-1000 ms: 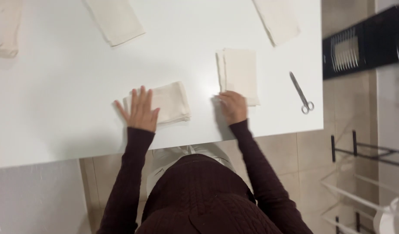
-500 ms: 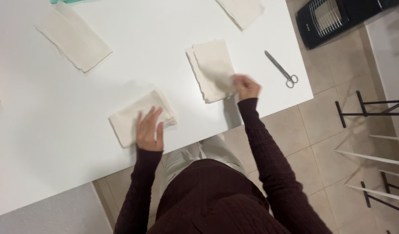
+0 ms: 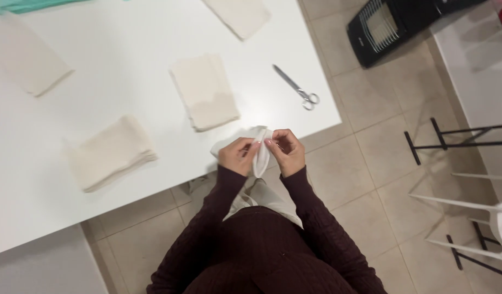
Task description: Inspect, trim, and fold white leather pieces on a workbench.
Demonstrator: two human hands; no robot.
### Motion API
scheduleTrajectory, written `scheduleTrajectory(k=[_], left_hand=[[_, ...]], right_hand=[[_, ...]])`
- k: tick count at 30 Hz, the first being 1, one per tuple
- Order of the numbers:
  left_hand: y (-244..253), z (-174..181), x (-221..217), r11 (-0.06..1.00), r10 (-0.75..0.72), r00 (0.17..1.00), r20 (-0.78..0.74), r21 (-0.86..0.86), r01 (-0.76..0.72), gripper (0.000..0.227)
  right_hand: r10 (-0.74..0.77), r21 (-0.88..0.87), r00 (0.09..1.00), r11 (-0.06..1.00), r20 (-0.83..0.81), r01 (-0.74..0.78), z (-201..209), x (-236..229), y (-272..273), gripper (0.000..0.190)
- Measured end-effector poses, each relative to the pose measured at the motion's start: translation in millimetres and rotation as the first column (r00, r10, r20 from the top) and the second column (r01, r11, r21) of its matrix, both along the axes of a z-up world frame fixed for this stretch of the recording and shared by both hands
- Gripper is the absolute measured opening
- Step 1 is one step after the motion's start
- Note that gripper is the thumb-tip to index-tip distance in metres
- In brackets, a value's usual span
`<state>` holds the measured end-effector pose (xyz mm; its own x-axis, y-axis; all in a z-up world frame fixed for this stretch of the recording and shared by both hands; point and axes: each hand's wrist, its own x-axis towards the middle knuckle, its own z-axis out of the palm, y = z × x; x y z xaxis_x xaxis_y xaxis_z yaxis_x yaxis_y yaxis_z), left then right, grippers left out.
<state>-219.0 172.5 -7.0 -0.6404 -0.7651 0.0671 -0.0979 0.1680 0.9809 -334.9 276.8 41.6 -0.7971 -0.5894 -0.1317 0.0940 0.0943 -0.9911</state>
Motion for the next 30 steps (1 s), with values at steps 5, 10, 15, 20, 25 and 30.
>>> scheduleTrajectory(k=[5, 10, 15, 20, 25, 30], left_hand=[[60, 55, -34, 0.98, 0.116, 0.993, -0.008, 0.165, -0.113, 0.013], [124, 59, -70, 0.995, 0.094, 0.993, -0.075, 0.024, -0.093, 0.007], [166, 20, -83, 0.984, 0.169, 0.985, 0.03, 0.045, -0.171, 0.028], [163, 18, -108, 0.938, 0.196, 0.98, -0.011, -0.288, -0.191, 0.061], [156, -35, -109, 0.846, 0.183, 0.972, -0.144, -0.481, -0.23, 0.065], [191, 42, -103, 0.824, 0.15, 0.971, -0.188, -0.519, -0.228, 0.041]], right_hand=[[0.007, 0.007, 1.0, 1.0, -0.001, -0.007, -52, -47, 71, 0.025], [0.123, 0.113, 0.99, 0.987, -0.075, -0.114, -25, -63, 112, 0.06], [0.044, 0.103, 0.795, 0.994, -0.605, 0.024, 5, -89, 131, 0.018], [0.194, 0.115, 0.719, 0.981, -0.668, -0.158, -2, -66, 154, 0.016], [0.149, 0.101, 0.672, 0.989, -0.726, -0.109, -10, -62, 167, 0.016], [0.061, 0.054, 0.642, 0.998, -0.765, -0.031, 21, -91, 159, 0.021]])
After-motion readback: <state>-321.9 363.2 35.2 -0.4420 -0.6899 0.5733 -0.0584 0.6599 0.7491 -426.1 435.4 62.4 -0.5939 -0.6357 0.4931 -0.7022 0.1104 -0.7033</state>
